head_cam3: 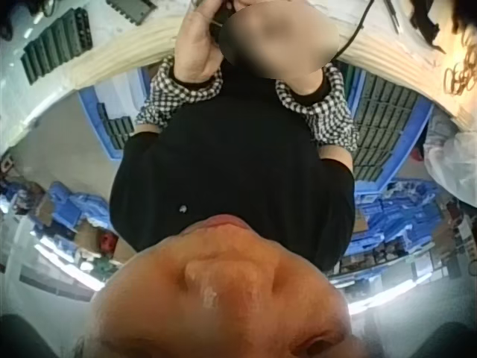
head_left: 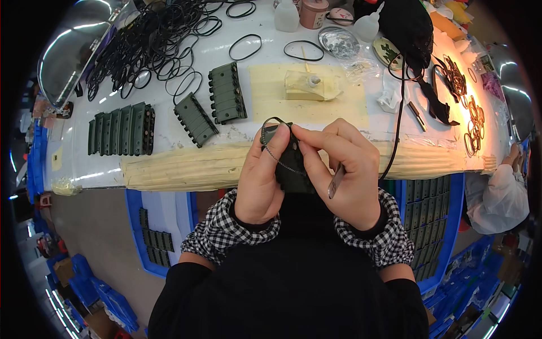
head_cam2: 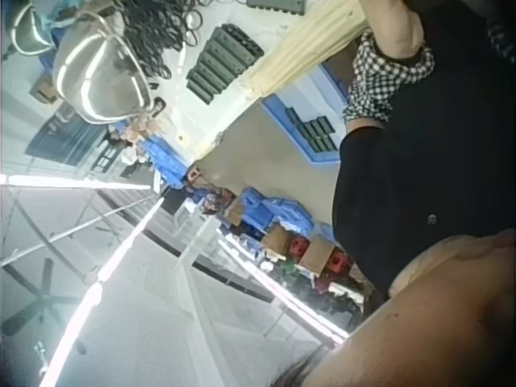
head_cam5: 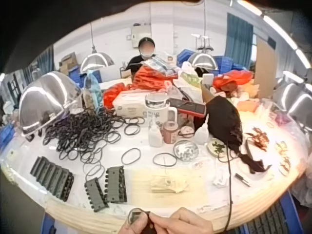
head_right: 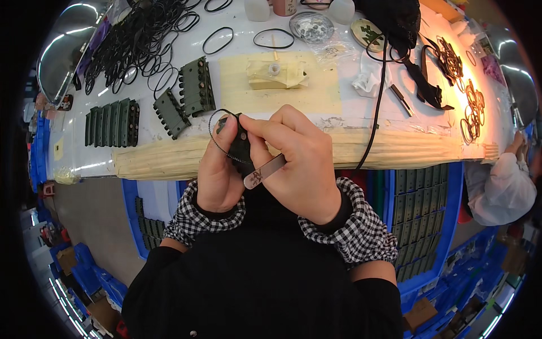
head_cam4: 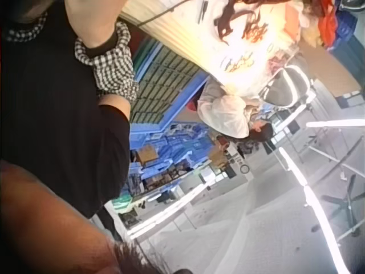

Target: Assemble small plastic components by inserting wires into casings using tweezers.

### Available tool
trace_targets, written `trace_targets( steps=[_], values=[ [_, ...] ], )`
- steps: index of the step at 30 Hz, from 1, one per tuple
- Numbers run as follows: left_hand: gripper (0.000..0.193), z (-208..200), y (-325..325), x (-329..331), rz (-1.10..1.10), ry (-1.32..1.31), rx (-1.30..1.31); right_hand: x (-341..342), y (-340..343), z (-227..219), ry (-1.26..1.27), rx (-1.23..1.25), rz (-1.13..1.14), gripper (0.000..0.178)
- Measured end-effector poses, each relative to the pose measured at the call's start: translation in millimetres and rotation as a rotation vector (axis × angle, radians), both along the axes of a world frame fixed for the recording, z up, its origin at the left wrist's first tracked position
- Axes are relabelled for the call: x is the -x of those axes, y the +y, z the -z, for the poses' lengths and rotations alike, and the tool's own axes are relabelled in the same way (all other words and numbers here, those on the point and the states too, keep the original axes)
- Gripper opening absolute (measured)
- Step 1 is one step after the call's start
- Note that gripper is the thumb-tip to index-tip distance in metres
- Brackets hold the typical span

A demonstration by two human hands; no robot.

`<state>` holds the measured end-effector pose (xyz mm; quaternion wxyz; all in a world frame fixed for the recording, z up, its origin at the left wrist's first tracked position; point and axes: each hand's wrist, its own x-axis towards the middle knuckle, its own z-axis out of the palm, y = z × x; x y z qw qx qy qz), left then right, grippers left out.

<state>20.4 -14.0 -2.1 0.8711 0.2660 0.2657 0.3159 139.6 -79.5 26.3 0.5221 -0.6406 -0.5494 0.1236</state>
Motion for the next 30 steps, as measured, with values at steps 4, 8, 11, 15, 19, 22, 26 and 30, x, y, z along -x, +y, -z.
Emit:
trace_targets(
  steps=[4, 8, 11, 15, 19, 22, 26, 30],
  values=[
    [0.026, 2.7, -4.9, -1.2, -0.033, 0.011, -0.022, 8.9, -0.7, 6.0, -0.015, -0.038, 0.057, 0.031],
    [0.028, -0.7, -10.6, -3.7, -0.055, 0.053, -0.096, 14.6, -2.4, 13.2, -0.079, -0.069, 0.108, 0.031],
    [0.030, -1.0, -14.4, -6.5, -0.098, 0.108, -0.164, 17.9, -4.3, 18.2, -0.161, -0.093, 0.146, 0.033],
    [0.029, 12.6, -6.8, 0.0, -0.120, -0.041, -0.126, 16.1, -9.1, 12.0, -0.025, -0.028, 0.060, 0.028],
    [0.032, 8.3, -7.2, -2.0, -0.100, 0.001, -0.096, 12.8, -8.9, 5.8, 0.001, -0.031, 0.062, 0.029],
    [0.034, 6.5, -4.2, 3.9, -0.058, 0.001, -0.118, 9.8, -8.2, 3.2, 0.051, -0.045, 0.044, 0.029],
    [0.032, 2.1, -5.2, 4.7, -0.054, 0.000, -0.081, 5.9, -8.8, 1.6, 0.098, -0.023, 0.023, 0.028],
    [0.032, 3.8, -4.8, 6.5, -0.033, -0.012, -0.118, 4.9, -9.1, 1.0, 0.131, -0.004, 0.008, 0.029]
  ],
)
